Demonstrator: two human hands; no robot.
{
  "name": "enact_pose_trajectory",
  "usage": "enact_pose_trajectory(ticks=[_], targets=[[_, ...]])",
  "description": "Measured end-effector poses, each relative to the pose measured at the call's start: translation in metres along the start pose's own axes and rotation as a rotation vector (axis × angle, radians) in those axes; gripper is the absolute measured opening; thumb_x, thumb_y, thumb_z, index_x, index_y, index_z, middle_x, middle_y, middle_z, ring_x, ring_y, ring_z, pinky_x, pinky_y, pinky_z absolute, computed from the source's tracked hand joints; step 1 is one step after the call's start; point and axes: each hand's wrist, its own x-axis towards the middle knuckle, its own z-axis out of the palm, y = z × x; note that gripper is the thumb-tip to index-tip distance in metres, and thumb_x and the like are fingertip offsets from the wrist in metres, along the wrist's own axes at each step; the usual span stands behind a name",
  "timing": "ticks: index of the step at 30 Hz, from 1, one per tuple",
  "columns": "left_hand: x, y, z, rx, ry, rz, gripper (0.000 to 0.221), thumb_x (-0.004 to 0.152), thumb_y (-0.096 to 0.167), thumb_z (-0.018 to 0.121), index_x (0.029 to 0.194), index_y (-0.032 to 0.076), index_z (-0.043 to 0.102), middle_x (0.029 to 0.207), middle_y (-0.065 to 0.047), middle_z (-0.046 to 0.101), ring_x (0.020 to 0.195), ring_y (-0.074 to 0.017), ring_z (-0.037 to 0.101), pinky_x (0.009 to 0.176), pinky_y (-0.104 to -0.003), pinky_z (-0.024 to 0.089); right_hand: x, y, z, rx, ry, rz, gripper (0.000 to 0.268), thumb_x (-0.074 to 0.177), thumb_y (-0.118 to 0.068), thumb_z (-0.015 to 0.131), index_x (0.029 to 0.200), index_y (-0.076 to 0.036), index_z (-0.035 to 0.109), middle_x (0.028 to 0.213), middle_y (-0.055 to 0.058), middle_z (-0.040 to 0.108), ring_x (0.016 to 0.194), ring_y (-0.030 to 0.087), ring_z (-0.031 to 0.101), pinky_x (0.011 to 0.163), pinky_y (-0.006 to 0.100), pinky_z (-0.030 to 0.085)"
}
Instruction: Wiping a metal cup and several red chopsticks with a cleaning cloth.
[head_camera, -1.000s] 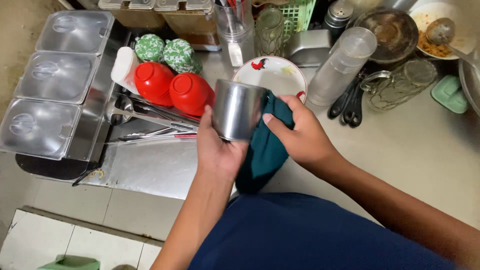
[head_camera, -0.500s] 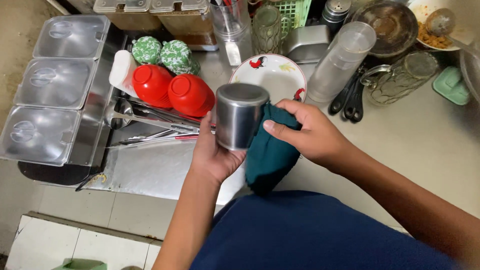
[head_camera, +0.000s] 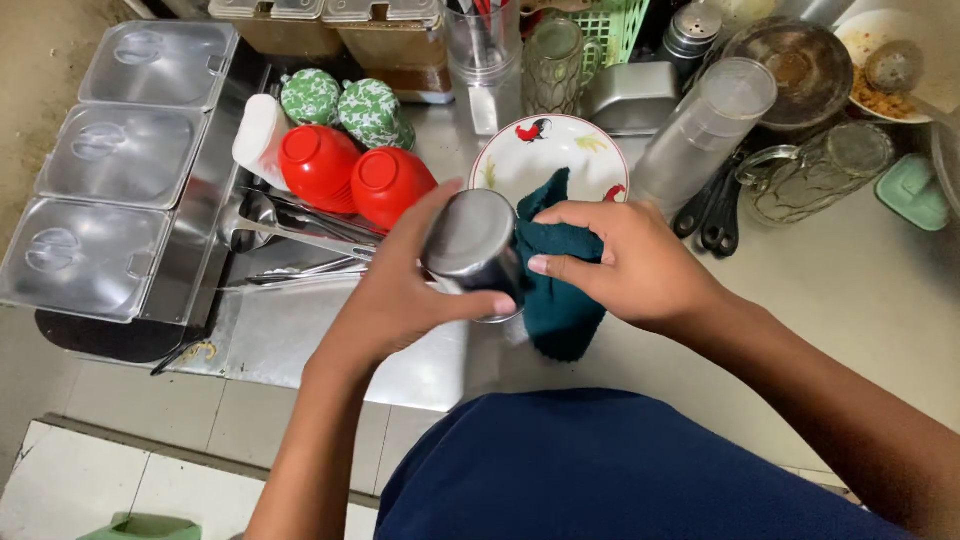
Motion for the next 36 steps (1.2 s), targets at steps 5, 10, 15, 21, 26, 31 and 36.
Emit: enact_pose_trajectory(ticks=[5, 10, 15, 21, 26, 31, 36], targets=[[0.011, 0.001, -0.009, 0.055, 0.028, -0.022, 0.103, 0.06, 0.032, 0.095, 0.146, -0.001, 0.048, 0.136, -0.016, 0.066, 0.124, -0.0216, 0.065, 0.106, -0.034, 0.05, 0.005, 0.002, 0.006, 0.072, 0.001, 0.077, 0.038, 0.085, -0.019, 0.077, 0.12, -0.005, 0.071, 0.087, 0.007, 0.077, 0.074, 0.009, 0.063, 0.07, 0.029, 0.053], [0.027, 0.003, -0.019, 0.062, 0.032, -0.031, 0.1, 0.057, 0.032, 0.095, 0.141, -0.002, 0.053, 0.128, -0.015, 0.07, 0.119, -0.0218, 0.069, 0.102, -0.034, 0.052, 0.007, 0.013, 0.012, 0.317, 0.038, 0.041, 0.038, 0.087, -0.014, 0.075, 0.121, 0.001, 0.069, 0.104, 0.003, 0.078, 0.093, 0.006, 0.068, 0.084, 0.026, 0.056], [0.043, 0.005, -0.023, -0.016, 0.027, -0.005, 0.092, 0.059, 0.033, 0.093, 0.135, -0.001, 0.055, 0.121, -0.015, 0.072, 0.113, -0.0208, 0.07, 0.099, -0.033, 0.054, 0.009, 0.014, 0.019, 0.368, 0.239, 0.026, 0.039, 0.088, -0.014, 0.075, 0.123, 0.003, 0.069, 0.106, 0.006, 0.078, 0.093, 0.009, 0.07, 0.084, 0.027, 0.056], [0.062, -0.011, -0.043, 0.114, 0.114, 0.008, 0.097, 0.057, 0.031, 0.095, 0.138, 0.0, 0.05, 0.12, -0.015, 0.071, 0.112, -0.0228, 0.068, 0.1, -0.034, 0.053, 0.009, 0.021, 0.023, 0.562, 0.397, 0.188, 0.035, 0.09, -0.014, 0.073, 0.122, 0.001, 0.072, 0.106, 0.007, 0.078, 0.092, 0.009, 0.069, 0.084, 0.025, 0.054], [0.088, -0.042, -0.079, 0.237, 0.247, 0.107, 0.101, 0.06, 0.028, 0.098, 0.141, 0.001, 0.045, 0.132, -0.016, 0.057, 0.123, -0.0269, 0.061, 0.107, -0.038, 0.049, 0.002, 0.032, 0.018, 0.537, 0.403, 0.34, 0.037, 0.088, -0.015, 0.073, 0.122, -0.003, 0.073, 0.104, 0.004, 0.078, 0.091, 0.008, 0.068, 0.082, 0.025, 0.053], [0.126, -0.064, -0.098, 0.485, 0.286, 0.169, 0.1, 0.057, 0.023, 0.098, 0.14, 0.002, 0.047, 0.126, -0.018, 0.051, 0.118, -0.0344, 0.056, 0.102, -0.042, 0.047, -0.007, 0.041, 0.02, 0.529, 0.43, 0.405, 0.038, 0.086, -0.016, 0.075, 0.122, -0.004, 0.074, 0.104, 0.004, 0.078, 0.092, 0.009, 0.068, 0.083, 0.026, 0.053], [0.171, -0.096, -0.096, 0.628, 0.157, 0.302, 0.1, 0.052, 0.019, 0.095, 0.14, 0.003, 0.051, 0.126, -0.021, 0.057, 0.119, -0.0424, 0.054, 0.104, -0.048, 0.046, -0.005, 0.041, 0.019, 0.476, 0.449, 0.54, 0.039, 0.083, -0.015, 0.077, 0.121, -0.009, 0.075, 0.101, 0.004, 0.078, 0.091, 0.009, 0.069, 0.083, 0.027, 0.054]])
